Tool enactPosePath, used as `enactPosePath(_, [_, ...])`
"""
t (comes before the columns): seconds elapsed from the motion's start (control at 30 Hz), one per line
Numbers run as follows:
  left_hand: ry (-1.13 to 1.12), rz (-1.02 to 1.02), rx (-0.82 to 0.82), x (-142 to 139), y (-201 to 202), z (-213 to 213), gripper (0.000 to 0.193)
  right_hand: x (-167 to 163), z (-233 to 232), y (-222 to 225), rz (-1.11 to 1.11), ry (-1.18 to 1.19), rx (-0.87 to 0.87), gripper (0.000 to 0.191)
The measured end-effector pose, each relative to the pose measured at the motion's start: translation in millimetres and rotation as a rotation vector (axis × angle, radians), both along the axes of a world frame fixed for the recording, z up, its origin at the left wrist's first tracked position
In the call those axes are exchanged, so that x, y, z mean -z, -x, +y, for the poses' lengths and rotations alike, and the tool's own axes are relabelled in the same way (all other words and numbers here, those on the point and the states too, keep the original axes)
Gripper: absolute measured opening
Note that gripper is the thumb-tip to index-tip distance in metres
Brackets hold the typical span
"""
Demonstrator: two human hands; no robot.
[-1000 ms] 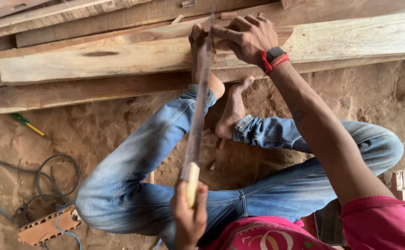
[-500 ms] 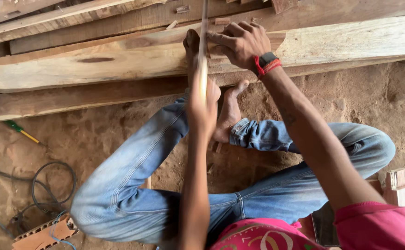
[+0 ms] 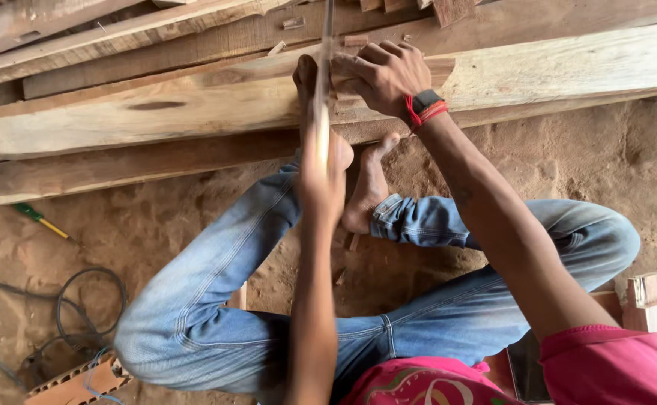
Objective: The person sits cross-legged on the floor and uses a hand saw to cut small wooden blocks. They hold each block with one hand and saw with the other, repeatedly cutting pieces and placing them aside.
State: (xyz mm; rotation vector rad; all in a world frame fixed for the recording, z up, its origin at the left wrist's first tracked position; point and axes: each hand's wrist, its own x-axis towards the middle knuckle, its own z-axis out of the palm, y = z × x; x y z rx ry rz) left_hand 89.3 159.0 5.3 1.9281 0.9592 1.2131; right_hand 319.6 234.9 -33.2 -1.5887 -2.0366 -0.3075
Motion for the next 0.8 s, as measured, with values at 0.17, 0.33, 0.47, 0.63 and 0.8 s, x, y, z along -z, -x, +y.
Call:
enactPosePath(0.17, [0.064, 0.037, -0.007, -15, -26, 25, 0.042, -1, 0, 0, -0.025, 0.012, 0.033, 0.047])
enactPosePath(0.33, [0.310, 0.184, -0.219, -39, 101, -197, 0.034, 4, 1, 1, -0.021, -0.043, 0.010, 0.038])
enactPosePath(0.47, [0.268, 0.308, -0.342, -38, 128, -242, 0.049, 5, 7, -3, 0.025, -0.025, -0.015, 0.040])
enactPosePath(0.63, [0.646, 0.406, -0.617, -61, 132, -174, 0.047, -8, 13, -6, -0.032, 0.019, 0.047, 0.045])
enactPosePath(0.8, [0.176, 0.137, -0.374, -50, 154, -210, 0.044, -4, 3, -6, 0.027, 0.004, -0.026, 0.047])
